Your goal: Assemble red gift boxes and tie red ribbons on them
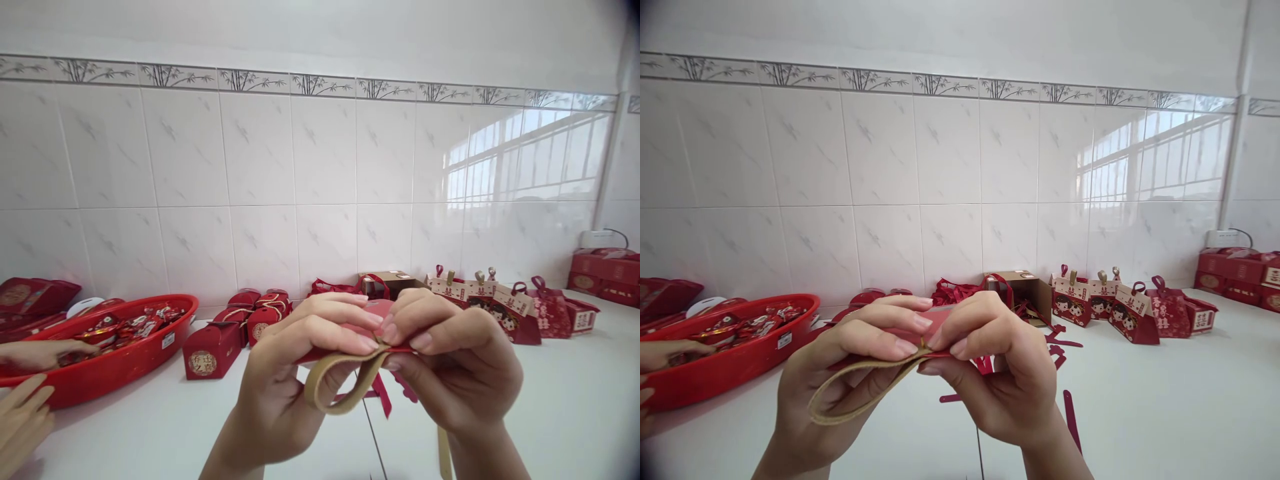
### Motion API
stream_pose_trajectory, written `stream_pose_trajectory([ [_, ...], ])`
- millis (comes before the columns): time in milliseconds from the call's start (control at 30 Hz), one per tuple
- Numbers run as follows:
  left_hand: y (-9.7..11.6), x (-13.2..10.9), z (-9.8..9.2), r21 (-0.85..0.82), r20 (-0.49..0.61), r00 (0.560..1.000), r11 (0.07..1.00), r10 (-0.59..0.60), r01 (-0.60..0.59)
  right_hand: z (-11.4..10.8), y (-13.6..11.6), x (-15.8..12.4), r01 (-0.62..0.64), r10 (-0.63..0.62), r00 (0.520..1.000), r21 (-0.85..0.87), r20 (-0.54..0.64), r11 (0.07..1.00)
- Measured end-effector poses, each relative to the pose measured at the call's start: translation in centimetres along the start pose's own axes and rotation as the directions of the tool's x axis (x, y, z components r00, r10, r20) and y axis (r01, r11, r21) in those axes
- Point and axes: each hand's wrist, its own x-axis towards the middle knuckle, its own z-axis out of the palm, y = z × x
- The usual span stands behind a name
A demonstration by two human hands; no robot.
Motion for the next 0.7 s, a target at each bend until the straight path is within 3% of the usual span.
stream_pose_trajectory([
  [267,0.1,0.0,0.6,-0.003,-0.03,0.999,1.0,0.023,-0.023,-0.3,-0.3,0.0,0.023,-0.023,1.0,-0.021,-0.003,1.0],
  [500,0.1,-0.2,1.2,-0.057,-0.126,0.989,0.996,-0.081,0.074,-0.2,-0.1,0.1,0.071,-0.072,0.997,-0.054,-0.015,0.996],
  [600,0.1,-0.4,1.2,-0.106,-0.132,0.987,0.991,-0.093,0.079,0.0,-0.2,0.0,0.051,-0.052,0.998,-0.057,-0.026,0.997],
  [700,0.1,-0.4,1.2,-0.027,-0.153,0.983,0.995,-0.099,0.096,0.2,-0.3,-0.2,-0.017,0.016,0.999,-0.038,-0.041,0.999],
])
